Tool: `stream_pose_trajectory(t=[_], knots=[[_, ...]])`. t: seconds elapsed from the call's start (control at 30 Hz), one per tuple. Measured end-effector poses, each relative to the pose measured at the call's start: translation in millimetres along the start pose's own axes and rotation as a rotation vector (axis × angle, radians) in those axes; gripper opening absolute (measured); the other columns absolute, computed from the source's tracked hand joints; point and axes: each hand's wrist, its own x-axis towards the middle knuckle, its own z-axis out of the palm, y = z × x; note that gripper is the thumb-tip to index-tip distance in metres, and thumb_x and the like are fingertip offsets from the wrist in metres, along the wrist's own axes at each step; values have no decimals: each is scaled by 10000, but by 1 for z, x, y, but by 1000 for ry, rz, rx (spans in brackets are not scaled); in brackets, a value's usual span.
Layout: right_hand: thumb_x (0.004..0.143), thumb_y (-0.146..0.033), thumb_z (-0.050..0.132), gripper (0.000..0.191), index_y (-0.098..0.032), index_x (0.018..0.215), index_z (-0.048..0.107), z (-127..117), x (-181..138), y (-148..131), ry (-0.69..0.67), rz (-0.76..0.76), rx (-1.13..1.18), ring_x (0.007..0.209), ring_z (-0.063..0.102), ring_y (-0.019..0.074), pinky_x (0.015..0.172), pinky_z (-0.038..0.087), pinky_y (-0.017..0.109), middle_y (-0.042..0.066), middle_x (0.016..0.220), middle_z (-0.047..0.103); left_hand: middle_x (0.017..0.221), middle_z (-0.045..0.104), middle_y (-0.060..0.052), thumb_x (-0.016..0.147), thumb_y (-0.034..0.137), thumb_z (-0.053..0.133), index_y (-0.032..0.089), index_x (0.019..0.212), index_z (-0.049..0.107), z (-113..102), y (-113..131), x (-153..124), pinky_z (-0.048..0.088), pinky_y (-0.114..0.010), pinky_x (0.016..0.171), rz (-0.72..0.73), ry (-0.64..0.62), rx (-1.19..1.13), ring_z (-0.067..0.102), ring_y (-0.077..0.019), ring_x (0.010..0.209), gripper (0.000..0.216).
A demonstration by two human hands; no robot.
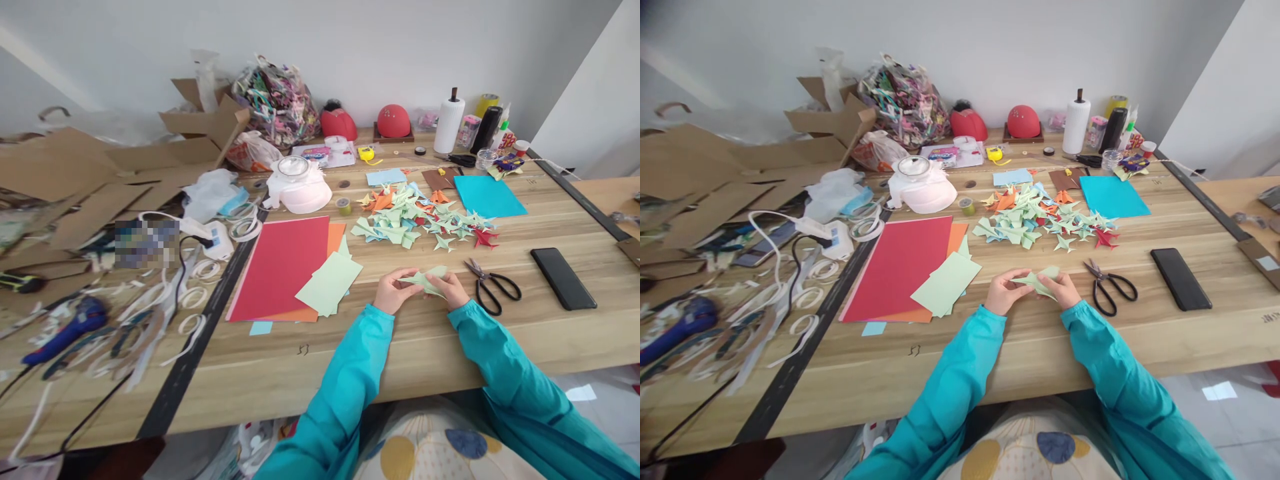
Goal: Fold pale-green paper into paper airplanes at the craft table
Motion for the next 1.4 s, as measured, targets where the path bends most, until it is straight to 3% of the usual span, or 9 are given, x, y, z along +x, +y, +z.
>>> stream_pose_trajectory(t=[0.13,0.23,0.37,0.63,0.7,0.93,1.13,1.4], knots=[[752,-654,448,567,-133,786,669,-1,-2,3,-88,-99,31,540,598,165,462,449,260,86,640,657,733,667,-36,522,264,775,148,854,701,-4,1,3,496,-263,660,14,153,121,609,-151,713,359],[692,-658,530,546,-148,842,659,-1,-2,3,-115,-212,-52,546,587,164,468,446,264,70,645,654,670,666,-33,545,275,757,142,771,704,-5,0,4,481,-254,620,16,206,133,594,-134,630,267],[620,-470,717,362,-158,794,658,2,1,4,-32,-214,-201,500,550,132,473,440,252,24,584,632,655,674,-40,550,272,753,140,690,697,-2,-2,3,482,-260,623,36,172,130,597,-138,620,201],[597,-407,748,264,-160,635,662,3,-1,-2,116,-276,-199,460,519,119,453,429,251,15,516,610,734,689,-45,539,325,773,135,842,696,-1,-6,4,496,-269,619,-47,83,6,609,-135,614,366],[583,-400,757,261,-161,605,654,3,-2,-5,134,-291,-180,459,515,116,451,425,250,14,516,607,725,692,-51,517,342,784,129,803,695,-2,-6,4,502,-286,621,-81,60,-19,617,-147,598,368],[560,-370,777,293,-150,732,688,1,-3,-3,65,-291,-221,532,553,129,507,447,253,24,600,642,600,657,-28,553,384,759,135,669,678,-1,-2,1,471,-260,548,-41,13,62,590,-138,527,286],[597,-386,754,240,-166,668,694,1,-5,-7,3,-356,-208,566,556,132,526,436,255,28,628,637,579,617,-19,618,375,715,136,640,661,-1,0,-2,429,-236,499,32,-45,136,538,-113,501,246],[579,-372,764,239,-161,658,685,2,-4,-5,36,-331,-290,562,542,131,537,426,256,19,606,625,715,640,-37,660,299,691,153,680,670,0,3,-1,453,-257,666,157,-51,193,579,-148,714,149]])
